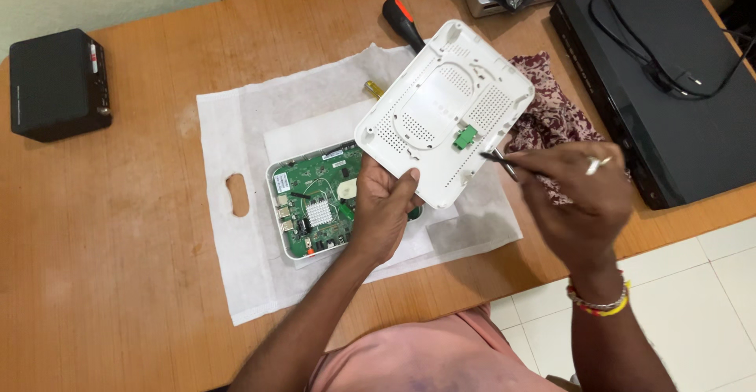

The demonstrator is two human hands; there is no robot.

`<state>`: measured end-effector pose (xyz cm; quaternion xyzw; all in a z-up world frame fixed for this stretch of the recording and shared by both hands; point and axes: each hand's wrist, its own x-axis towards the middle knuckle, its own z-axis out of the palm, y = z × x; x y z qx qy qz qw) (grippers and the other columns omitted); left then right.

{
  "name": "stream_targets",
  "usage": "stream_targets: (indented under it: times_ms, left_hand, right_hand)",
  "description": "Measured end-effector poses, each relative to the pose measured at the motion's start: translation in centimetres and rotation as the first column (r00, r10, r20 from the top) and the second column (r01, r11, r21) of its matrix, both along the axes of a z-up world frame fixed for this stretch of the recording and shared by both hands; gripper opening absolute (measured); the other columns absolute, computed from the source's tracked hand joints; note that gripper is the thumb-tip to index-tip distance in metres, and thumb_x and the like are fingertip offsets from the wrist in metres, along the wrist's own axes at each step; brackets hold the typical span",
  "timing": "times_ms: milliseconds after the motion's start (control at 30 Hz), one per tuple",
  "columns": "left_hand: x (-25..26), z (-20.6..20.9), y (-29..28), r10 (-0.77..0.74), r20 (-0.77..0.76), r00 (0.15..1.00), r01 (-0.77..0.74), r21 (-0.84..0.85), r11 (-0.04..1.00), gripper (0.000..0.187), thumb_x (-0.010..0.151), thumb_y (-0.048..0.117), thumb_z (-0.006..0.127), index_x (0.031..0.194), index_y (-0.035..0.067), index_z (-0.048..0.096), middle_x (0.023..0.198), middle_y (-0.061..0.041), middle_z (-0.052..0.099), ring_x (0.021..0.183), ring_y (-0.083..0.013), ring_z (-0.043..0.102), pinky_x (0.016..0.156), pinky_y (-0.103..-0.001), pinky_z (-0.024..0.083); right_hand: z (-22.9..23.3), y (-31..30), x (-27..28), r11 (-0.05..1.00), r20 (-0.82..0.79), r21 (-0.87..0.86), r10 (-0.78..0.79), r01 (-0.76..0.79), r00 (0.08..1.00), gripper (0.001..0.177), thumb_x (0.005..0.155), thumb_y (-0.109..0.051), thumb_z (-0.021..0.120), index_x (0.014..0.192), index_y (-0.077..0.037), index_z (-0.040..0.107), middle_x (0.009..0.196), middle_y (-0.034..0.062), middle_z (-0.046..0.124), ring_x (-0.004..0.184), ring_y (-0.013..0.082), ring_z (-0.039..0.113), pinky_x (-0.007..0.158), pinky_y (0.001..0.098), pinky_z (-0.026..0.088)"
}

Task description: The person works on an opened white fiber router on a wooden table, touching components on the green circuit board and wiping the plastic enclosure with a cloth. They align the cover onto the base, press it closed, and drive screws with a long screwdriver before moving the assembled unit aside and picking up a foil-wrapped item.

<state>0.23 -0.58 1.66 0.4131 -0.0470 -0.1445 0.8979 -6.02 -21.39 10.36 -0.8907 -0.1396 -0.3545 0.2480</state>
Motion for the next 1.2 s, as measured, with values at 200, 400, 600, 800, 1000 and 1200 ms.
stream_targets:
  times_ms: [200, 400, 600, 800, 1000, 1200]
  left_hand:
    - [-0.4, -0.6, 0.0, 0.023, 0.132, 0.991, -0.042, 0.148, 0.988, 0.045, 0.102, -0.001, 0.058, 0.142, 0.003, 0.037, 0.114, -0.009, 0.069, 0.09, -0.0089, 0.068, 0.071, -0.025, 0.057]
    - [-0.5, -1.1, 0.1, 0.029, 0.148, 0.989, -0.047, 0.118, 0.992, 0.046, 0.101, 0.0, 0.057, 0.142, 0.004, 0.036, 0.112, -0.008, 0.069, 0.09, -0.008, 0.068, 0.072, -0.025, 0.057]
    - [-0.1, -1.6, 0.2, 0.043, 0.131, 0.99, -0.061, 0.141, 0.988, 0.043, 0.103, 0.0, 0.058, 0.14, 0.002, 0.038, 0.109, -0.009, 0.069, 0.085, -0.0085, 0.067, 0.069, -0.025, 0.055]
    - [0.1, -1.6, 0.3, 0.033, 0.104, 0.994, -0.042, 0.082, 0.996, 0.043, 0.102, 0.001, 0.057, 0.14, 0.004, 0.038, 0.11, -0.009, 0.07, 0.086, -0.009, 0.069, 0.067, -0.025, 0.056]
    - [0.3, -1.7, 0.3, 0.014, 0.078, 0.997, -0.014, -0.002, 1.0, 0.04, 0.102, 0.001, 0.057, 0.139, 0.004, 0.039, 0.109, -0.01, 0.07, 0.084, -0.0101, 0.07, 0.067, -0.026, 0.057]
    - [0.1, -1.7, 0.0, 0.052, 0.111, 0.992, -0.053, 0.008, 0.999, 0.041, 0.103, -0.001, 0.057, 0.141, 0.002, 0.042, 0.117, -0.011, 0.068, 0.095, -0.012, 0.07, 0.076, -0.029, 0.061]
  right_hand:
    - [-0.2, 2.7, 0.6, 0.953, 0.048, -0.303, -0.002, 0.017, 0.999, 0.014, 0.094, -0.008, 0.082, 0.104, -0.017, 0.078, 0.103, -0.0069, 0.078, 0.093, 0.0124, 0.068, 0.092, 0.0354, 0.039]
    - [-0.2, 3.8, 0.2, 0.877, 0.151, -0.466, -0.054, 0.119, 0.987, 0.014, 0.096, -0.015, 0.081, 0.109, -0.02, 0.081, 0.11, -0.0088, 0.079, 0.09, 0.0112, 0.063, 0.09, 0.0348, 0.035]
    - [-1.0, 3.6, 0.6, 0.989, -0.046, -0.13, 0.063, -0.068, 0.997, 0.018, 0.092, -0.01, 0.08, 0.107, -0.019, 0.078, 0.1, -0.0083, 0.078, 0.093, 0.0133, 0.063, 0.093, 0.0358, 0.035]
    - [-0.1, 0.6, 1.2, 0.993, -0.021, 0.048, -0.102, 0.103, 0.995, 0.014, 0.102, -0.006, 0.08, 0.114, -0.013, 0.078, 0.092, -0.0004, 0.076, 0.09, 0.0121, 0.069, 0.096, 0.0326, 0.035]
    - [-1.0, 0.7, 1.9, 0.971, -0.15, 0.222, 0.127, -0.091, 0.981, 0.013, 0.094, -0.006, 0.08, 0.104, -0.014, 0.078, 0.087, -0.0028, 0.075, 0.086, 0.0097, 0.067, 0.086, 0.0297, 0.038]
    - [-0.2, 0.6, 1.6, 0.994, -0.07, -0.071, 0.073, -0.078, 0.995, 0.016, 0.087, -0.001, 0.081, 0.102, -0.008, 0.078, 0.091, 0.0039, 0.077, 0.088, 0.0185, 0.068, 0.089, 0.0403, 0.038]
